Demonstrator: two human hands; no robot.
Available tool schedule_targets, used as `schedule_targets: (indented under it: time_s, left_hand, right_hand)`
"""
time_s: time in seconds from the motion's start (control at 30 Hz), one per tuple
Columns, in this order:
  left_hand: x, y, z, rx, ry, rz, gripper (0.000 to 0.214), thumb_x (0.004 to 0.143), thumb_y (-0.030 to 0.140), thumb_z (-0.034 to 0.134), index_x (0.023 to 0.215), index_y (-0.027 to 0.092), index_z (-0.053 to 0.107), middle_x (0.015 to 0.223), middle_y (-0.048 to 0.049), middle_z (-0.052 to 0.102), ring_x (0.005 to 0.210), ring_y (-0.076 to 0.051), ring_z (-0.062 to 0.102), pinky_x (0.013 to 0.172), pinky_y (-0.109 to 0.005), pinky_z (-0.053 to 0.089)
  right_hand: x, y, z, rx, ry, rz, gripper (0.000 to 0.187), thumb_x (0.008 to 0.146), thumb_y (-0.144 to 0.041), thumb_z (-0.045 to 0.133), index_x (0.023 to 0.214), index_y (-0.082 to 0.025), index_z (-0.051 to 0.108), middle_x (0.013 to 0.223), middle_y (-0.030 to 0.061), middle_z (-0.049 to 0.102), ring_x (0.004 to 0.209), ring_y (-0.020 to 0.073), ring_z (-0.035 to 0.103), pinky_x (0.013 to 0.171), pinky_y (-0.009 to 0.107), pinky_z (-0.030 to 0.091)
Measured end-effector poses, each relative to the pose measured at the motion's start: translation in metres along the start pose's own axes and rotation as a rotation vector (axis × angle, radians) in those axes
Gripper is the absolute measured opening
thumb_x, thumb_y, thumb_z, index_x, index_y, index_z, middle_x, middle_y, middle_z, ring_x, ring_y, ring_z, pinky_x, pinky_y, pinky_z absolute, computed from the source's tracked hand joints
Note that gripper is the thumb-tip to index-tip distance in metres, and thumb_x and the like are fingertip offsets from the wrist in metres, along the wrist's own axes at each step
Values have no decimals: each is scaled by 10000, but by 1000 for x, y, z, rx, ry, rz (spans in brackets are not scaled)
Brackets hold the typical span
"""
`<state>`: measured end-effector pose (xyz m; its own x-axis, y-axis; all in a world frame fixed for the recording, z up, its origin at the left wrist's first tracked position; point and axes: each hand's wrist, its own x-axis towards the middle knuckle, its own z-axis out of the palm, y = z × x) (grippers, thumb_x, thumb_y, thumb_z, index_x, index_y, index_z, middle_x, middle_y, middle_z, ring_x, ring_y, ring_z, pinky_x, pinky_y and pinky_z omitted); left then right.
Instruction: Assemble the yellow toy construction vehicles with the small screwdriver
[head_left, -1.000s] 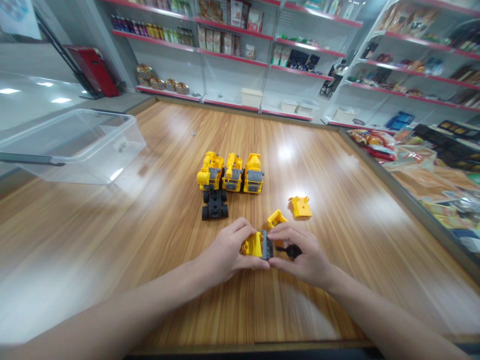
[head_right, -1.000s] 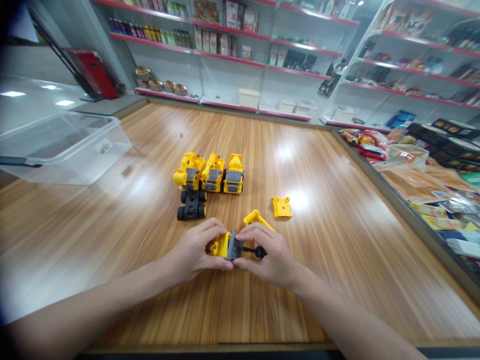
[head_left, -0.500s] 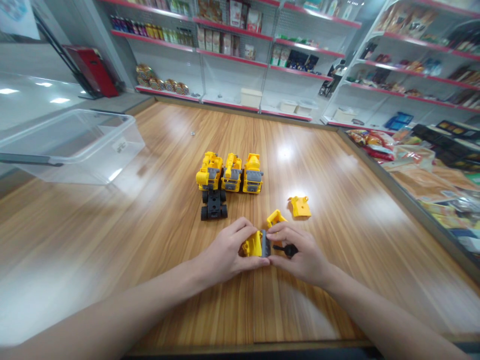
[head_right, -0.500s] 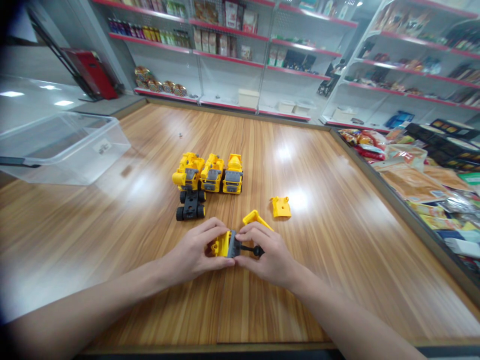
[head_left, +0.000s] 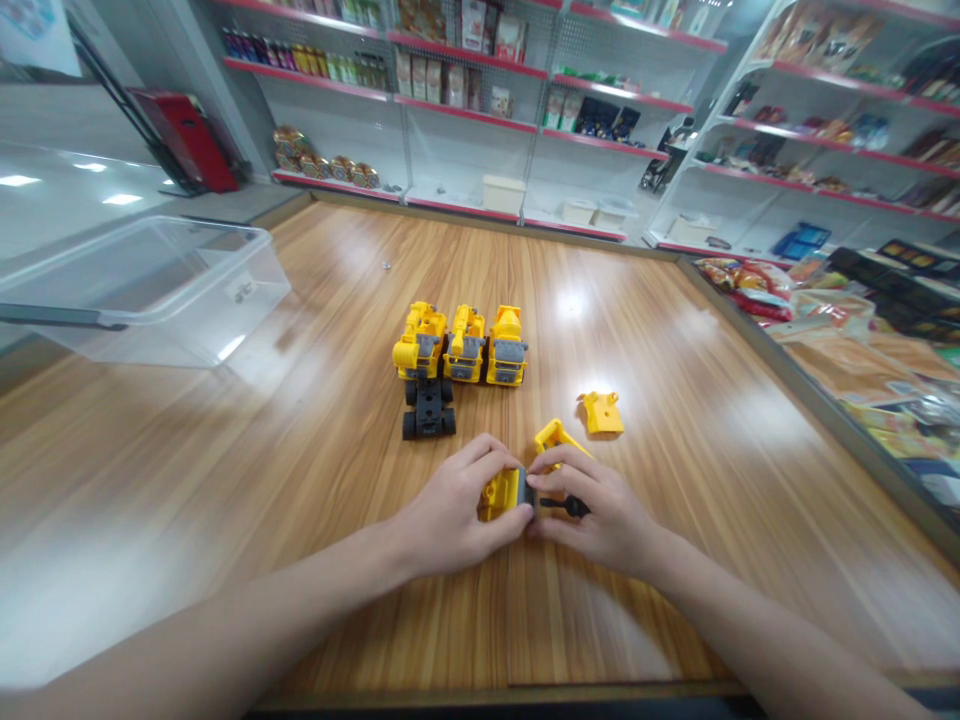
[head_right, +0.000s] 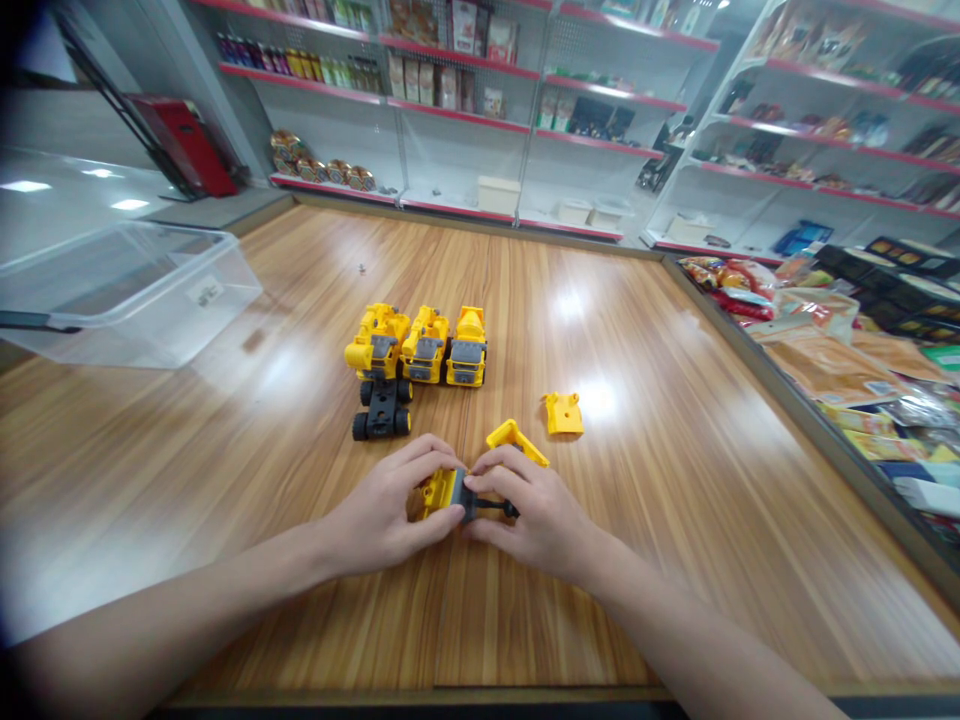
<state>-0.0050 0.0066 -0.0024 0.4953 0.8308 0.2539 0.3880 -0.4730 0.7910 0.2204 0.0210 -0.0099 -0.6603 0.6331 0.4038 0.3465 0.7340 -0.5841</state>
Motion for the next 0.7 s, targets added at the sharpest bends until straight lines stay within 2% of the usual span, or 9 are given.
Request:
schedule_targets:
  time_s: [0.07, 0.13, 0.27, 0.33, 0.4, 0.57, 0.7]
  left_hand:
    - [0, 0, -1, 10, 9, -20, 185, 842, 227, 593, 1022, 185, 602, 993, -55, 540, 927, -189, 562, 850, -348, 487]
    - [1, 0, -1, 14, 11, -19, 187, 821, 190, 594, 1009, 187, 599, 1000, -52, 536, 938, -187, 561, 862, -344, 482]
    - [1, 1, -3, 6, 21, 13, 227, 794, 151, 598, 1018, 187, 586, 1038, -55, 527, 979, -183, 552, 896, -338, 469]
    - [1, 1, -3, -2, 18, 24, 239, 793, 141, 595, 1027, 190, 582, 1053, -57, 527, 999, -186, 548, 910, -339, 464]
    - [0, 0, -2, -9, 1, 26, 297, 792, 138, 598, 1082, 195, 567, 1067, -59, 537, 1015, -191, 548, 918, -344, 463]
    - [-1, -5, 1, -15, -46, 2, 601, 758, 138, 629, 1321, 214, 432, 1123, -75, 549, 1039, -220, 556, 922, -380, 475]
    - [-2, -7, 3, -25, -108, 17, 573, 746, 136, 634, 1286, 213, 457, 1131, -82, 547, 1034, -222, 564, 915, -374, 485]
  right_hand:
    - [1, -1, -2, -8, -9, -8, 373, 780, -328, 777, 1088, -200, 611, 1107, 98, 606, 1008, 212, 614, 858, 356, 522]
    - [2, -1, -6, -27, 18, 8, 335, 779, -362, 776, 1037, -201, 636, 1033, 74, 641, 955, 198, 631, 831, 330, 524]
    - [3, 9, -13, -218, 159, 232, 77, 896, -270, 638, 929, -202, 646, 851, 27, 679, 778, 159, 637, 728, 292, 499]
    - [2, 17, -15, -293, 174, 316, 77, 911, -228, 598, 949, -192, 654, 848, 39, 678, 766, 171, 629, 711, 304, 481]
    - [0, 24, -16, -335, 139, 360, 98, 899, -211, 600, 956, -191, 677, 834, 47, 665, 761, 185, 621, 692, 308, 470]
    - [-2, 29, -14, -411, 26, 410, 129, 868, -216, 621, 957, -218, 715, 801, 38, 644, 719, 187, 607, 678, 308, 455]
    - [-3, 26, -14, -444, -40, 408, 204, 880, -219, 605, 1052, -249, 709, 802, 31, 655, 720, 185, 619, 676, 300, 452]
